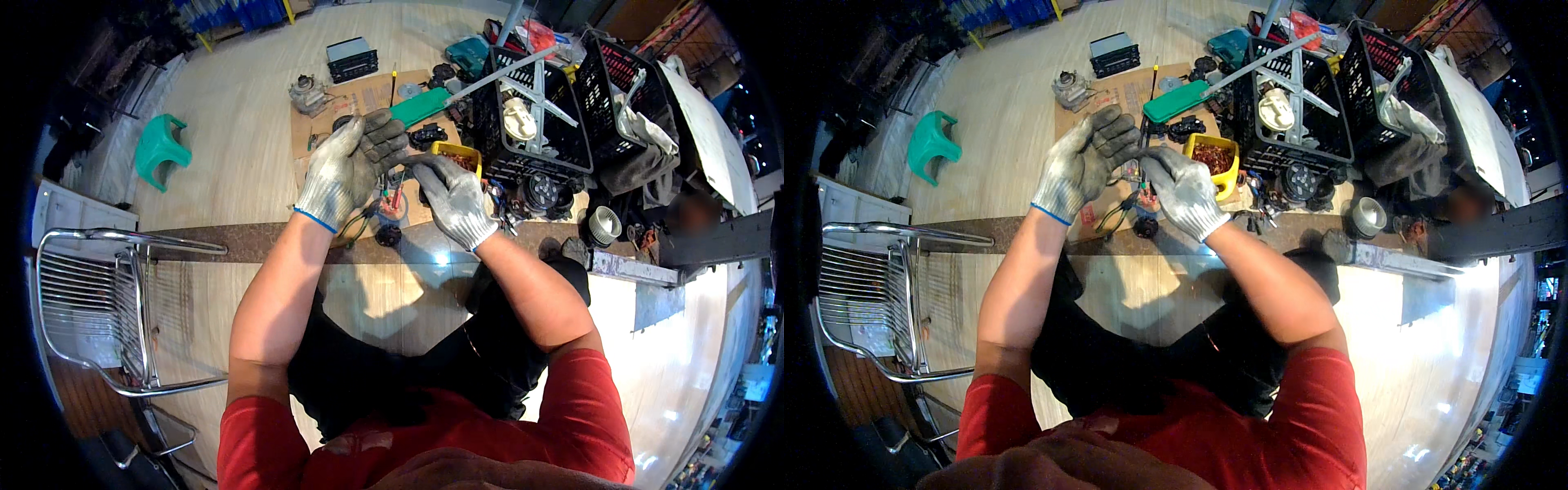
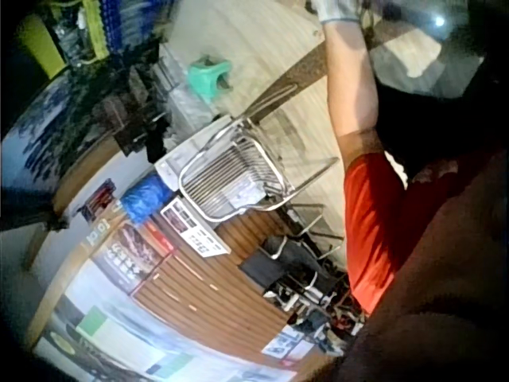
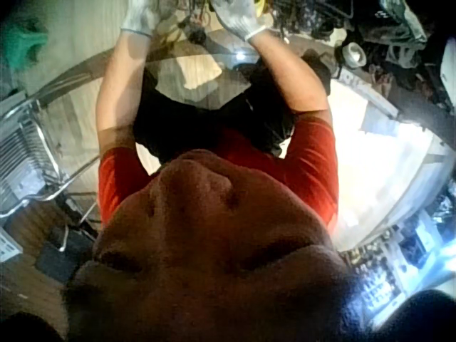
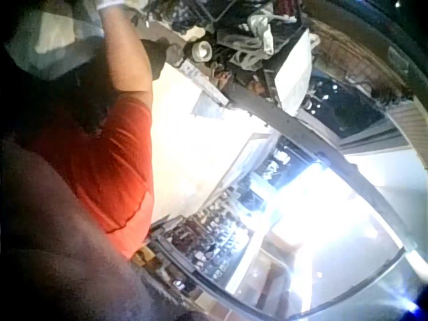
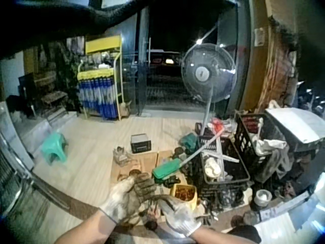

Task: The person, wearing gloves, works on an alternator by hand, picking up and placing small copper components into the assembly while sitting on the floor.

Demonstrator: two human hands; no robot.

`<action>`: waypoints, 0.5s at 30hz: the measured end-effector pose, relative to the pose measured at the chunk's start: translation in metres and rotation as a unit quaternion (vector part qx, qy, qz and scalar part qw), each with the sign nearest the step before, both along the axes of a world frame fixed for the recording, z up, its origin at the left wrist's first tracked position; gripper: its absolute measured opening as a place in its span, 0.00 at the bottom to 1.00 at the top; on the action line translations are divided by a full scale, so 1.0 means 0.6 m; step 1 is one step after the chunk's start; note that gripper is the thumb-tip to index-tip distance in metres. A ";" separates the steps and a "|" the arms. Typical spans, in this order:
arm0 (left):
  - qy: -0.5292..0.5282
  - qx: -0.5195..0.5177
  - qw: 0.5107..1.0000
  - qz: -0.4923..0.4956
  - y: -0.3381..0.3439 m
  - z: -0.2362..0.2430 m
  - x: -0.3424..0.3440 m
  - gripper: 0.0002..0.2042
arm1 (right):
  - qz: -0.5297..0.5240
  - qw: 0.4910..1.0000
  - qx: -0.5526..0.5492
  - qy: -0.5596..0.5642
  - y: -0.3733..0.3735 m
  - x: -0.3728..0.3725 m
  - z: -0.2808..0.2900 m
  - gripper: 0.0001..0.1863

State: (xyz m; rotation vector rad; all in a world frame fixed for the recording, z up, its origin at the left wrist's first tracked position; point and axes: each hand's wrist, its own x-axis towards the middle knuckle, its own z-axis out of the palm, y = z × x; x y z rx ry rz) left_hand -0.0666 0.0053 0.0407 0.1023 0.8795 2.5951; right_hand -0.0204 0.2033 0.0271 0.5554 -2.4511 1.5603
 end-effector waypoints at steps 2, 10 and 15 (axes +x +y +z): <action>0.013 -0.023 0.999 0.036 0.006 0.001 0.000 0.19 | -0.002 0.998 -0.028 -0.056 -0.004 0.003 -0.003 0.15; -0.007 -0.035 0.995 0.089 0.007 0.012 0.002 0.13 | 0.034 0.997 0.041 0.050 -0.002 -0.003 -0.035 0.15; -0.013 -0.024 0.993 0.112 0.006 0.016 0.010 0.14 | 0.054 0.996 0.056 -0.036 -0.011 0.004 -0.032 0.14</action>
